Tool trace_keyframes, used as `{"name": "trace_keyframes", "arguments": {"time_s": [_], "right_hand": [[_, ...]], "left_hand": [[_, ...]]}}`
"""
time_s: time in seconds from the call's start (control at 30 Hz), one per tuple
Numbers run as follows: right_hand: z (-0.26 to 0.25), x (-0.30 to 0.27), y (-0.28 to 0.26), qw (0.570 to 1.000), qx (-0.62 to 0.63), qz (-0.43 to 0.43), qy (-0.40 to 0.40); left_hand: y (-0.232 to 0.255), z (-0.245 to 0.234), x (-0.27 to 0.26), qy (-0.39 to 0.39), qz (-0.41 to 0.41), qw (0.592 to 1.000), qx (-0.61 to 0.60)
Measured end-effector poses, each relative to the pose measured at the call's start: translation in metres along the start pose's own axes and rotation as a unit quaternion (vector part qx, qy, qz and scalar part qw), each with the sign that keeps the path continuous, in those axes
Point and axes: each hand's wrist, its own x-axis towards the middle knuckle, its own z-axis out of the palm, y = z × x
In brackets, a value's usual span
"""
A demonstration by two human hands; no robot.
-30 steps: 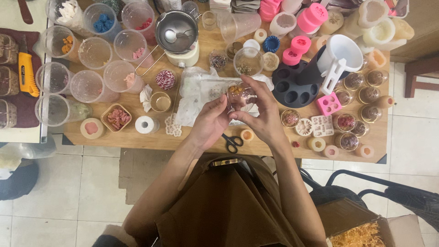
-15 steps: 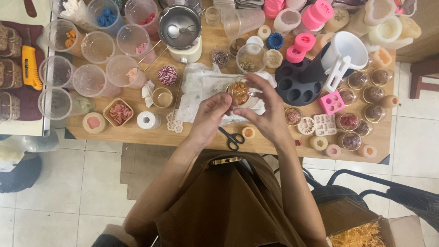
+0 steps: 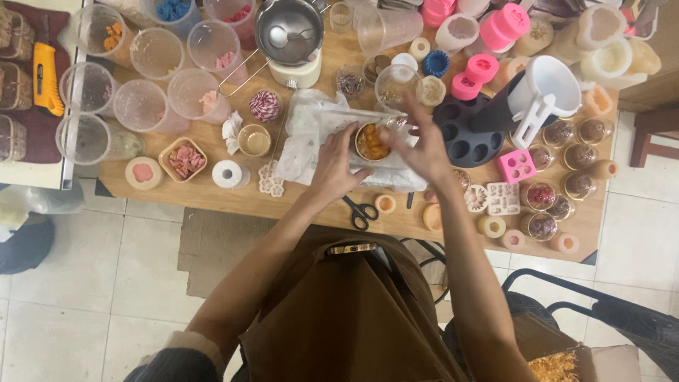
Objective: The person assembles decorative components for candles by placing small flower and fruit-shaped wax pieces into circular containers, using a small wooden tool to adjust their positions, and adding paper packing material to a cardboard box.
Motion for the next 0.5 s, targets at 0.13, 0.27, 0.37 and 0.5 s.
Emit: {"name": "trace_keyframes", "arguments": {"time_s": [0.13,0.27,0.37,0.5], "right_hand": [[-0.008,0.022,0.004,0.995,-0.033,0.049,-0.083],[-0.007,0.014,-0.005,0.982,-0.090,-0.048,-0.161],[-0.001,0.002,-0.011,0.971,-0.163,-0.103,-0.142],[0.007,-0.006,-0.017,0.955,-0.243,-0.132,-0.111]], "left_hand": [[0.000,0.005,-0.002,0.027,-0.010,0.999,-0.019],[-0.003,0.008,-0.003,0.061,0.006,0.998,-0.028],[-0.006,0.011,-0.003,0.067,0.007,0.997,-0.029],[-0.008,0.013,-0.006,0.072,0.014,0.997,-0.016]]}}
